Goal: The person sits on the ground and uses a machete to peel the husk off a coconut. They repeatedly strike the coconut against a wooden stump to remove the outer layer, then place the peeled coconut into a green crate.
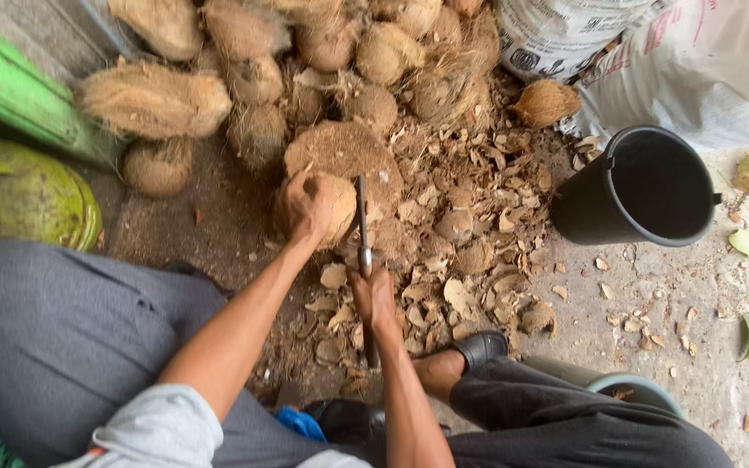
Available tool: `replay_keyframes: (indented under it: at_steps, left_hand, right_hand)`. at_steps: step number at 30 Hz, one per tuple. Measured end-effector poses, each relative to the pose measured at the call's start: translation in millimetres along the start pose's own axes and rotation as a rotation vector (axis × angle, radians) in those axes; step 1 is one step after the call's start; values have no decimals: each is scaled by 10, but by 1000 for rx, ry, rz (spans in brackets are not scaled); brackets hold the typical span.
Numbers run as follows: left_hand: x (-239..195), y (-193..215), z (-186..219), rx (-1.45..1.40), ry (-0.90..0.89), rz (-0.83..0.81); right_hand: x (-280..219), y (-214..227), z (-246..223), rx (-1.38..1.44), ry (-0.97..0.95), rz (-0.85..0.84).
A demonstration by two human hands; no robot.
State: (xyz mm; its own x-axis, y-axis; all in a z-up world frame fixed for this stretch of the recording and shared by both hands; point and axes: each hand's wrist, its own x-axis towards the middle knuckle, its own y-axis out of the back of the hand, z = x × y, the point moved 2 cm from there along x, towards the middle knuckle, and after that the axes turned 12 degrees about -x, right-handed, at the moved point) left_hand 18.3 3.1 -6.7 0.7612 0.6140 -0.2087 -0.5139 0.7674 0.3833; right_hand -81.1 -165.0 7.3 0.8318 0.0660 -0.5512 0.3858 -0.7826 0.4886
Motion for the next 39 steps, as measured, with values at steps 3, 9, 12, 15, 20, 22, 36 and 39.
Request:
replay_keyframes:
  at_steps: [3,9,12,15,20,22,36,39]
  left_hand:
    - [-10,26,-118,-141,-45,-46]
    - [248,105,-211,-258,131,-128]
    - [242,161,-254,-336,18,-177]
    - [192,164,-133,-286,-97,-374]
    - [42,265,94,-83,2,-92]
    - [80,296,102,-86,31,-62]
    - [222,97,-340,-77,185,-125]
    - [267,101,-148,-118,-33,-78]
  right_hand:
    - [-58,7,126,26,-28,-1]
    - [-11,60,77,350,-11,-100]
    - [3,-3,212,401,20,-94]
    - [31,-52,328,309,84,-23]
    - [22,-92,306,44,79,56]
    - [-2,-66,291,195,63,-68]
    - [-194,79,221,151,61,94]
    - [-137,97,134,339,237,63]
